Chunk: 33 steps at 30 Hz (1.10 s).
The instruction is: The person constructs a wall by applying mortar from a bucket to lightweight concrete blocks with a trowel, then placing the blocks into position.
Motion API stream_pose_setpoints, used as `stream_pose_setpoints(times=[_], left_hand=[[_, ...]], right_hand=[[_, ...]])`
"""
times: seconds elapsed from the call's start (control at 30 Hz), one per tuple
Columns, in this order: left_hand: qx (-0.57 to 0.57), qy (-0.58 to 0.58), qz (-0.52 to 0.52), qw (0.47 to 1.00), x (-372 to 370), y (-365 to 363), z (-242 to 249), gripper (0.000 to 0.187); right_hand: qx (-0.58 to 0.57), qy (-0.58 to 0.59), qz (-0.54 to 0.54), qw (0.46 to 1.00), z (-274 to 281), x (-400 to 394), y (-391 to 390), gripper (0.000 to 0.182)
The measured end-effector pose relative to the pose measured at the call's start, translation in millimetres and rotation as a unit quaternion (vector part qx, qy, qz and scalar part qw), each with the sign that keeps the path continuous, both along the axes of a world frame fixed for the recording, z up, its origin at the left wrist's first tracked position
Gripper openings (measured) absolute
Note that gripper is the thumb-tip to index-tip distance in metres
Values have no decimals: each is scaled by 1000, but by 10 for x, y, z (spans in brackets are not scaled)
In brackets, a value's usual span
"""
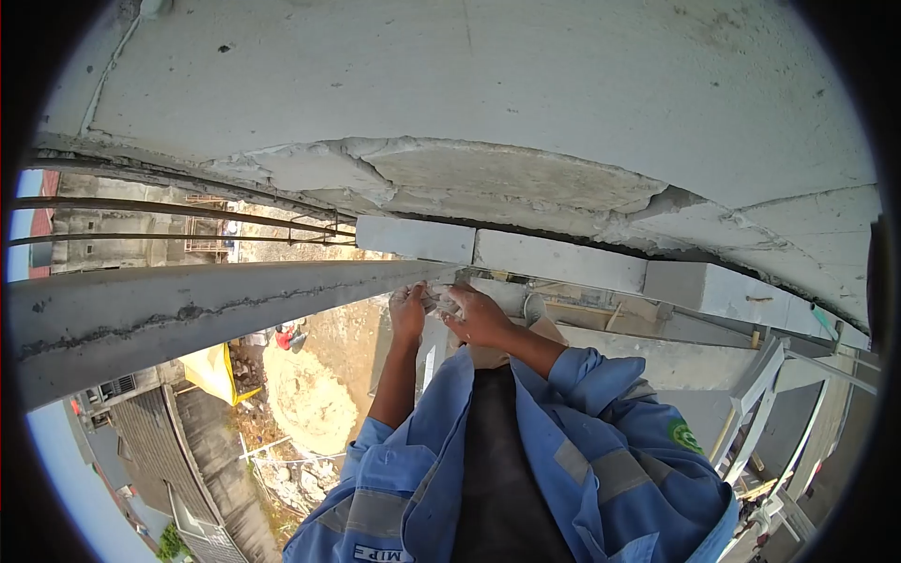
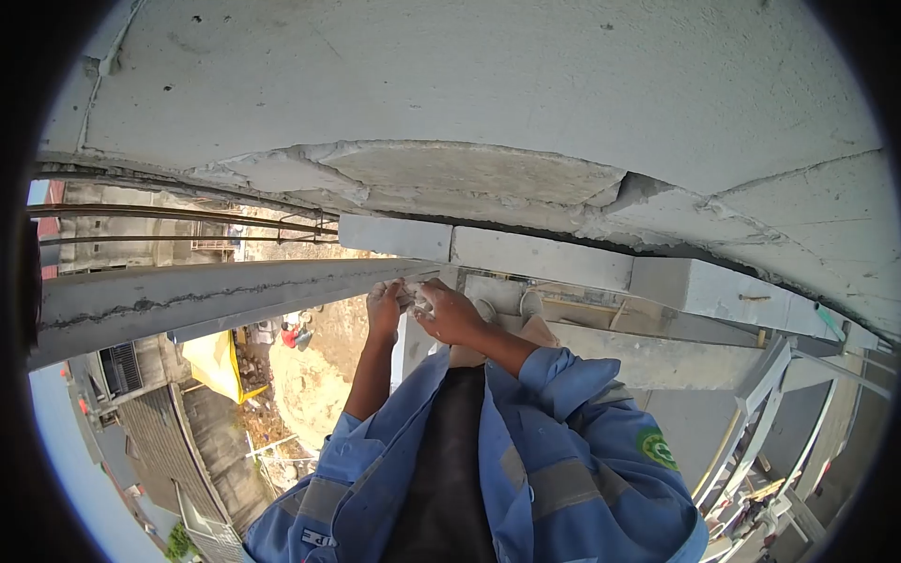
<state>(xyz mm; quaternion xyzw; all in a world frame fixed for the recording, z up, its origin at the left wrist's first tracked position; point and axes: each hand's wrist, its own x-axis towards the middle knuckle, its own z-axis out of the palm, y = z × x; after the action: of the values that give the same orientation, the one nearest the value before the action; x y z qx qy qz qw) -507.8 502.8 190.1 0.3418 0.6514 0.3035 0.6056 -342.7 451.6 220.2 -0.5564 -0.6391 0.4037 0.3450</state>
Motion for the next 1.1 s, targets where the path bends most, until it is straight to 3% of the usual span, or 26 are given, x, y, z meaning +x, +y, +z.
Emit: stream_pose_setpoints(times=[0.13, 0.2, 0.4, 0.47, 0.5, 0.57, 0.6, 0.67, 0.73, 0.87, 1.0, 1.1], left_hand=[[-17, -45, 13, 999, 48, 4, 84, 15], [-22, -45, 18, 999, 52, -30, 93, 14], [4, 0, -3, 1000, -57, -23, -73, 15], [72, 168, -59, 981, -179, -2, -280, 25], [74, 169, -59, 981, -183, -4, -229, 25], [232, 340, -106, 905, -181, 2, -83, 37], [234, 341, -105, 905, -203, 18, -107, 37], [197, 248, -119, 941, -247, 75, -156, 55], [185, 284, -148, 929, -185, 98, 98, 54], [173, 332, -169, 912, -130, 97, 141, 61], [284, 352, -132, 882, -41, 69, 62, 65], [273, 297, -74, 912, 25, 71, -49, 57]], right_hand=[[24, -18, 9, 1000, -27, 75, 47, 32], [-83, -65, 45, 993, 23, 230, 97, 36], [-42, -55, 97, 993, 62, 471, 282, 28], [-53, -56, 91, 993, 64, 538, 338, 26], [-67, -55, 82, 993, 66, 554, 365, 24], [-108, -21, 77, 991, 308, 597, 445, 22], [-151, 13, 74, 986, 396, 615, 495, 21], [-156, 39, 73, 984, 246, 604, 628, 19], [-159, 66, 73, 982, 176, 595, 803, 17], [-105, -22, 69, 992, 167, 446, 1164, 19], [-61, -130, 66, 987, 122, 127, 1418, 20], [-56, -96, 48, 993, 165, -93, 1527, 13]])
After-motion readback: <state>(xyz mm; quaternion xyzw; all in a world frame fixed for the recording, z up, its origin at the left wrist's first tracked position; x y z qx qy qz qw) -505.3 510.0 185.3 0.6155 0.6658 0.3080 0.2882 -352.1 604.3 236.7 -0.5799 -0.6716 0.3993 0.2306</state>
